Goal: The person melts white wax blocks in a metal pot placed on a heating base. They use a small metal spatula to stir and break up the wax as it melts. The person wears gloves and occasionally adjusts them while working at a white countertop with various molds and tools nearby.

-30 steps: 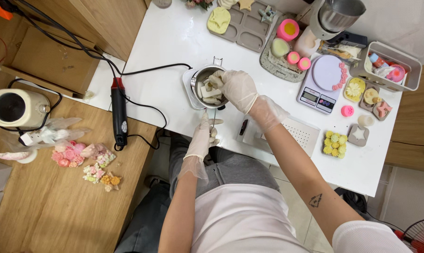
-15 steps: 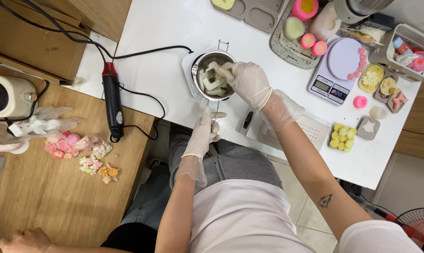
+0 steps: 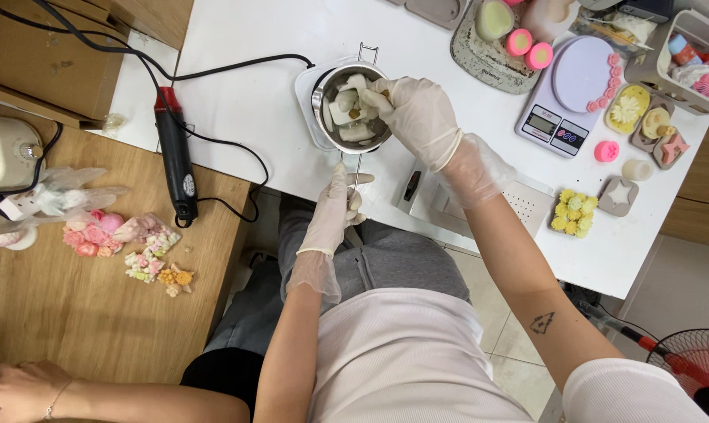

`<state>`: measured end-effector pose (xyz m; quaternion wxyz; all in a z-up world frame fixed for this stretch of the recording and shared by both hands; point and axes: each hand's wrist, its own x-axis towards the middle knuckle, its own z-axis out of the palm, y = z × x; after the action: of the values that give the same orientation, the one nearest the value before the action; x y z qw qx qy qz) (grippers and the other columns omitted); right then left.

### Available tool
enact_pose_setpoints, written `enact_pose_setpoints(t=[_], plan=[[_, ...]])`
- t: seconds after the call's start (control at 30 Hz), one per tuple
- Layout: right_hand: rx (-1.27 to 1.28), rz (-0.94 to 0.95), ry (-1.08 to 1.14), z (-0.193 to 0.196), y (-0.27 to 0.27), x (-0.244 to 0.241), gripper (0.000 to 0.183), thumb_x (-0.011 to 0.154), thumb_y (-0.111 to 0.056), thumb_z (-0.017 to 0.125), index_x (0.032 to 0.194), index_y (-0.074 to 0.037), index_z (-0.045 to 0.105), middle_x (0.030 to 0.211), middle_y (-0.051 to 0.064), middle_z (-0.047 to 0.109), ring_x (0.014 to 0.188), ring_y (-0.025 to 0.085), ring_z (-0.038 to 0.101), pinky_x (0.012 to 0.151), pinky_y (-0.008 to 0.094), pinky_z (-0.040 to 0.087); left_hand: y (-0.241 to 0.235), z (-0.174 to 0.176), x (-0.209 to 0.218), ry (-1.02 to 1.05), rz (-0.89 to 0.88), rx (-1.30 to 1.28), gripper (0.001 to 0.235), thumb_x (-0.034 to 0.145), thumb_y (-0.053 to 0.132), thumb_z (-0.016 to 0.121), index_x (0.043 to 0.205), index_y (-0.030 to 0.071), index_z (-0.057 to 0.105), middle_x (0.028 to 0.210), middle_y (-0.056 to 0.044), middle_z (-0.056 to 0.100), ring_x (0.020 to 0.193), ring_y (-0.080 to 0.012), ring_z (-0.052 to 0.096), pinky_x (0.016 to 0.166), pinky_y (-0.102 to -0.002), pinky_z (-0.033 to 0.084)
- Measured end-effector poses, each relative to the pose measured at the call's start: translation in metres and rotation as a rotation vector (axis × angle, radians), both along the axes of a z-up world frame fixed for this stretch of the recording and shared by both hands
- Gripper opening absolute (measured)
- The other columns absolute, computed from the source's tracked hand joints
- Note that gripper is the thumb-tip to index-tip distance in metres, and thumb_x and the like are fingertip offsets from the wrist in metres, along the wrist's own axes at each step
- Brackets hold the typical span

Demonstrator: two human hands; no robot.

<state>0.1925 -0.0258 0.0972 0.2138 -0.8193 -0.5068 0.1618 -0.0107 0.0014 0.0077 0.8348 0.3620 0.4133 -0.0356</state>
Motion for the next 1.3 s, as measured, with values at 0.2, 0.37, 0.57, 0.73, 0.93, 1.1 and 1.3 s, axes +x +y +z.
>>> enact_pose_setpoints(t=[0.2, 0.37, 0.57, 0.73, 0.93, 1.1, 1.3], plan=[[-0.112, -0.088, -0.019, -0.002, -0.007, 0.001, 0.037, 0.108, -0.039, 0.056, 0.093, -0.013, 0.078, 0.078, 0.006, 0.074, 0.068, 0.024, 0.071, 0.067, 0.035, 0.056, -0.001, 0.002, -0.001, 0.045, 0.007, 0.018, 0.076, 0.1, 0.066, 0.031, 0.12, 0.003, 0.071, 0.06, 0.008, 0.035, 0.049, -0.0058, 0.029, 0.055, -0.025, 0.047], [-0.033, -0.049, 0.065, -0.001, -0.011, -0.007, 0.032, 0.103, -0.037, 0.06, 0.098, -0.013, 0.08, 0.08, 0.008, 0.075, 0.066, 0.025, 0.071, 0.063, 0.036, 0.055, 0.001, 0.0, -0.001, 0.018, -0.001, 0.011, 0.077, 0.1, 0.067, 0.032, 0.12, 0.004, 0.071, 0.062, 0.008, 0.037, 0.051, -0.0053, 0.031, 0.056, -0.024, 0.047], [-0.043, -0.12, 0.1, 0.0, -0.012, -0.006, 0.033, 0.105, -0.038, 0.057, 0.101, -0.012, 0.078, 0.081, 0.007, 0.075, 0.068, 0.023, 0.072, 0.067, 0.035, 0.056, -0.001, -0.004, -0.005, 0.019, -0.002, 0.016, 0.076, 0.1, 0.068, 0.034, 0.12, 0.004, 0.071, 0.063, 0.008, 0.037, 0.052, -0.0054, 0.03, 0.057, -0.024, 0.047], [-0.06, -0.142, 0.127, -0.006, -0.009, -0.004, 0.035, 0.107, -0.038, 0.058, 0.097, -0.011, 0.078, 0.078, 0.008, 0.075, 0.067, 0.024, 0.07, 0.066, 0.034, 0.055, -0.001, -0.002, 0.0, 0.035, -0.008, 0.003, 0.077, 0.099, 0.068, 0.032, 0.119, 0.005, 0.072, 0.061, 0.008, 0.037, 0.05, -0.006, 0.03, 0.056, -0.026, 0.046], [0.016, -0.237, 0.22, -0.009, -0.009, -0.004, 0.034, 0.105, -0.039, 0.058, 0.1, -0.012, 0.077, 0.08, 0.004, 0.076, 0.067, 0.018, 0.073, 0.065, 0.03, 0.057, 0.0, 0.0, -0.003, 0.045, -0.011, 0.016, 0.076, 0.1, 0.068, 0.033, 0.12, 0.004, 0.07, 0.061, 0.008, 0.037, 0.052, -0.0053, 0.031, 0.059, -0.025, 0.048], [-0.026, -0.054, 0.102, -0.006, -0.008, -0.004, 0.03, 0.103, -0.036, 0.062, 0.102, -0.012, 0.08, 0.079, 0.008, 0.076, 0.064, 0.021, 0.069, 0.063, 0.033, 0.054, 0.001, -0.002, -0.001, 0.037, -0.012, 0.004, 0.077, 0.1, 0.068, 0.032, 0.119, 0.004, 0.071, 0.061, 0.008, 0.036, 0.051, -0.0055, 0.03, 0.057, -0.026, 0.047], [0.107, -0.205, 0.359, -0.005, -0.012, -0.009, 0.033, 0.105, -0.036, 0.056, 0.099, -0.012, 0.078, 0.08, 0.003, 0.078, 0.066, 0.013, 0.073, 0.062, 0.027, 0.059, -0.001, -0.003, -0.004, 0.031, -0.005, 0.012, 0.076, 0.1, 0.068, 0.033, 0.118, 0.004, 0.071, 0.061, 0.007, 0.035, 0.05, -0.0061, 0.029, 0.056, -0.025, 0.046]])
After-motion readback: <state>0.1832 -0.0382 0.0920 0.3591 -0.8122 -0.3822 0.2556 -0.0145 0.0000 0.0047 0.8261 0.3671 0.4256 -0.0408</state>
